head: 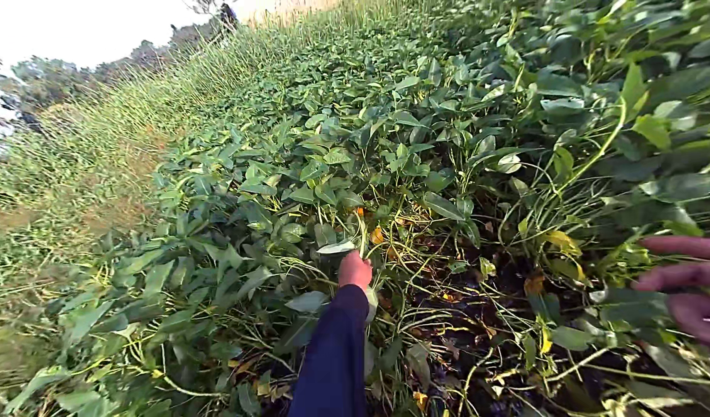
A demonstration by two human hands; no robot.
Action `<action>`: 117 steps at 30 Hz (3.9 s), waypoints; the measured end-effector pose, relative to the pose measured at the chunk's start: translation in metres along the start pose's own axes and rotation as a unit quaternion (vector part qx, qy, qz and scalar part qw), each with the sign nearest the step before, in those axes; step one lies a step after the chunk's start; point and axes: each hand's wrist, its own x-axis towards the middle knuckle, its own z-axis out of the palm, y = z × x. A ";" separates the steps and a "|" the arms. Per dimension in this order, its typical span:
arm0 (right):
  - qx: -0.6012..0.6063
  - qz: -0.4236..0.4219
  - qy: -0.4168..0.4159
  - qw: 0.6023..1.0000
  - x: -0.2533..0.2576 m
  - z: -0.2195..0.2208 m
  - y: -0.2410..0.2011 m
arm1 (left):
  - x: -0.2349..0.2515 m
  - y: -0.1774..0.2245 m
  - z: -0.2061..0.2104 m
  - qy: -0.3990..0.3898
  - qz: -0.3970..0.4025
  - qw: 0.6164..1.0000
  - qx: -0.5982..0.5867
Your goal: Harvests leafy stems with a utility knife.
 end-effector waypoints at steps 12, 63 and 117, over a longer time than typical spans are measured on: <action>0.178 0.196 -0.137 0.955 0.213 0.206 0.131 | -0.013 0.011 -0.042 -0.141 -0.061 0.983 -0.100; 0.197 0.275 -0.189 0.922 0.181 0.236 0.146 | -0.038 0.010 -0.012 -0.122 -0.064 0.987 -0.085; 0.174 0.321 -0.214 0.906 0.095 0.180 0.204 | -0.074 -0.055 0.004 -0.140 -0.039 0.967 0.211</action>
